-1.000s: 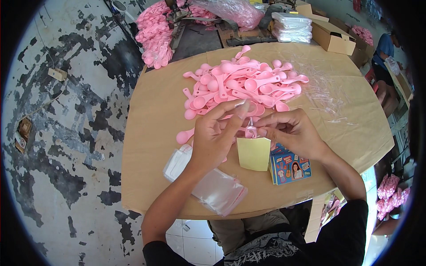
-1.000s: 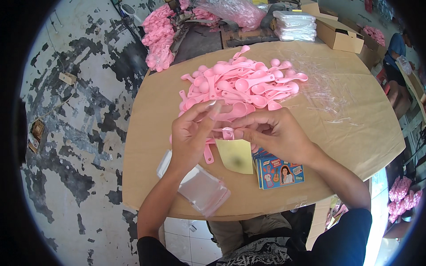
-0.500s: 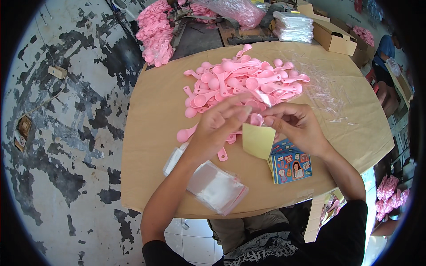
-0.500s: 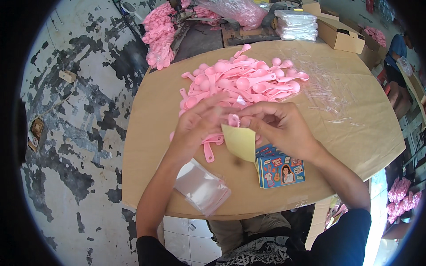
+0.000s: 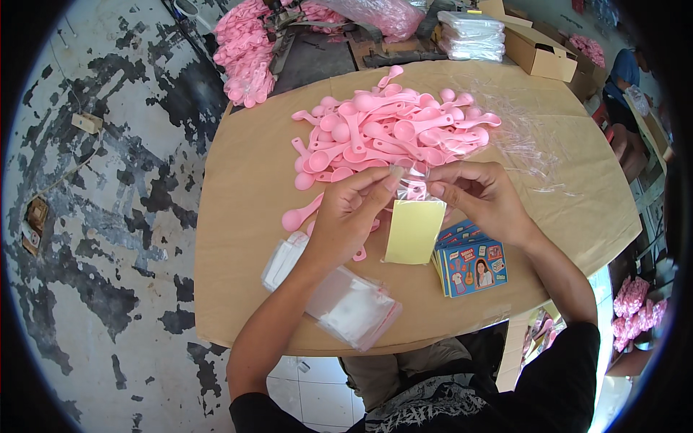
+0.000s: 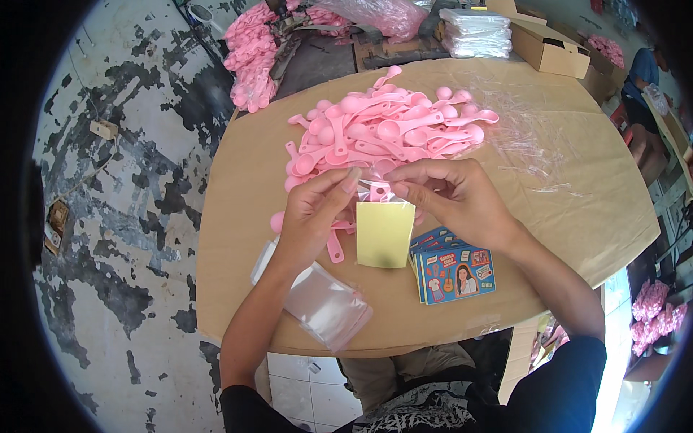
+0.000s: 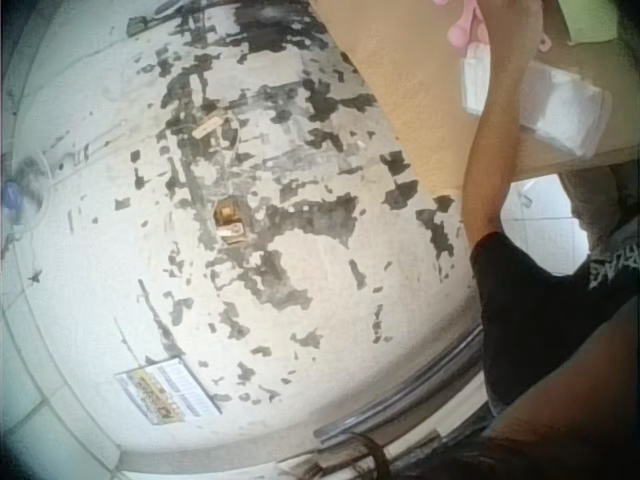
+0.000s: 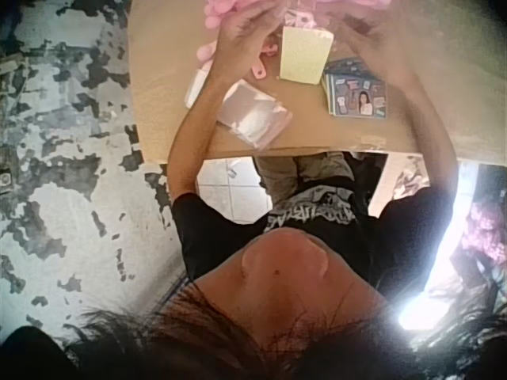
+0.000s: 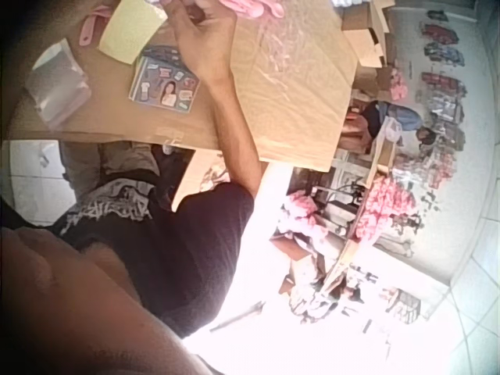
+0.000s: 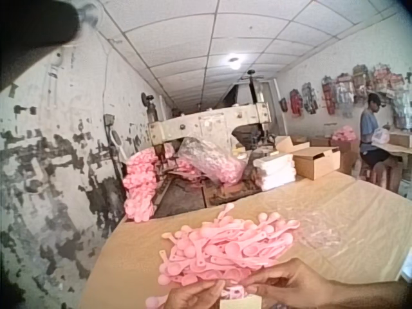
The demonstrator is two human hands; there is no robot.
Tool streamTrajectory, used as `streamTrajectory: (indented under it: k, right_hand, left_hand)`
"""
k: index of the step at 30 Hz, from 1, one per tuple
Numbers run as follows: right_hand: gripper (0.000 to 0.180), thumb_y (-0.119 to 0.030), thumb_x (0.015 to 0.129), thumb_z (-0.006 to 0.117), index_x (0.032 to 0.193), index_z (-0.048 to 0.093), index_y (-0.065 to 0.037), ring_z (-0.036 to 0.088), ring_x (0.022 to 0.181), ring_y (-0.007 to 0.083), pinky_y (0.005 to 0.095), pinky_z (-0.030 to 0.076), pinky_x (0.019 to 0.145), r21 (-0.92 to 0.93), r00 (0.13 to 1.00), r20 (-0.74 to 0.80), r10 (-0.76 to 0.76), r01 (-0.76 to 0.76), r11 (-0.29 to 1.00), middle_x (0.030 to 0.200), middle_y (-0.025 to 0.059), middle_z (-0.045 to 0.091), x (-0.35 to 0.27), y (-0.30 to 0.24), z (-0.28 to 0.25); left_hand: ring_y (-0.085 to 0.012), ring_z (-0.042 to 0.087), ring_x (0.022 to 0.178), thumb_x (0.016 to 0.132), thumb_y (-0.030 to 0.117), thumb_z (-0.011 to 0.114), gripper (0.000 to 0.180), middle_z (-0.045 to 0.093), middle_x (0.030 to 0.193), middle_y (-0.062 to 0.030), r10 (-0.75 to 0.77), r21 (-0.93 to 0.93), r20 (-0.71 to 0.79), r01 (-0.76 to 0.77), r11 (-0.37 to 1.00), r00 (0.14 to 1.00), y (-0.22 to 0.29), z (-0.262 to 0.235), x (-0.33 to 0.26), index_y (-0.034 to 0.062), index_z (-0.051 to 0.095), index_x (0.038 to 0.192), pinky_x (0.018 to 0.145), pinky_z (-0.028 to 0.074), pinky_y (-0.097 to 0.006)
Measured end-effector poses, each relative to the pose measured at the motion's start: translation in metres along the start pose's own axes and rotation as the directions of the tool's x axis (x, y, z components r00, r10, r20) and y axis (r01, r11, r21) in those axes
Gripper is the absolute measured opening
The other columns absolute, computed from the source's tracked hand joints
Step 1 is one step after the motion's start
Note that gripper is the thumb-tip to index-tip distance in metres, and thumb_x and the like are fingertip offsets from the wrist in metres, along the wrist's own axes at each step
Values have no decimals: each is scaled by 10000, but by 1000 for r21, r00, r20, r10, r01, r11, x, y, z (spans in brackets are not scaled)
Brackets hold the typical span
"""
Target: The person is putting a pink plastic object and a small cardboard card into a clear plastic bag and sealing it.
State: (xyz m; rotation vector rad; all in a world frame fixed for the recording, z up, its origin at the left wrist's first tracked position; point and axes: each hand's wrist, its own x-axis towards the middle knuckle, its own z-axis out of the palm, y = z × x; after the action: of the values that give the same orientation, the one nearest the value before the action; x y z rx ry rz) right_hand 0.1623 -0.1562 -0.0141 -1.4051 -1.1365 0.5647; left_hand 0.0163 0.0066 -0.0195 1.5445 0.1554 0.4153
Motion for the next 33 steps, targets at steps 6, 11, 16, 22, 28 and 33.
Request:
streamTrajectory:
  k: [6, 11, 16, 22, 28, 33]
  right_hand:
    - [228, -122, 925, 649, 1121, 686, -11, 631, 784, 54, 218, 535, 675, -19, 999, -28, -38, 38, 999, 922, 37, 704, 0, 6, -1]
    - [215, 15, 907, 583, 1066, 719, -34, 638, 813, 81, 246, 521, 704, -3, 994, -14, -105, 105, 994, 893, 39, 709, -1, 12, -5]
    - [246, 95, 767, 566, 872, 738, -46, 653, 845, 218, 342, 505, 772, -315, 887, 234, -399, 457, 832, 850, 93, 694, 3, 10, -23]
    - [175, 34, 767, 623, 886, 726, -43, 646, 836, 232, 356, 497, 774, -260, 912, 81, -401, 408, 875, 851, 85, 698, 3, 7, -9]
    - [180, 20, 764, 647, 913, 730, -35, 638, 805, 213, 343, 508, 778, -364, 893, 260, -369, 444, 819, 831, 75, 706, 3, 7, -15]
    - [205, 31, 752, 644, 909, 744, -56, 631, 776, 198, 347, 507, 777, -308, 872, 258, -416, 482, 820, 747, 47, 702, 3, 10, -16]
  left_hand:
    - [-114, 636, 992, 977, 131, 556, 232, 647, 1094, -34, -29, 73, 128, 20, 997, 991, -3, -12, 4, 8, 629, 1159, 803, 565, -273]
    - [-113, 630, 986, 969, 93, 548, 170, 641, 1085, -43, -9, 59, 151, 0, 998, 988, -7, -21, 7, -1, 642, 1074, 796, 551, -254]
    - [-46, 596, 797, 968, 23, 484, 164, 642, 980, -8, 107, 125, 215, -136, 983, 971, -5, -26, 8, -1, 623, 1052, 652, 490, -209]
    - [-63, 617, 854, 962, 3, 477, 173, 633, 1003, -23, 87, 135, 233, -121, 983, 969, 1, -25, 5, -13, 630, 1041, 716, 527, -228]
    - [-60, 617, 860, 968, 14, 488, 162, 633, 991, -16, 65, 148, 253, -105, 983, 965, 3, -26, 5, -6, 632, 1038, 724, 524, -224]
    - [-37, 570, 778, 962, 14, 479, 158, 619, 946, -2, 122, 136, 255, -160, 978, 959, -5, -29, 6, 8, 633, 998, 659, 482, -212]
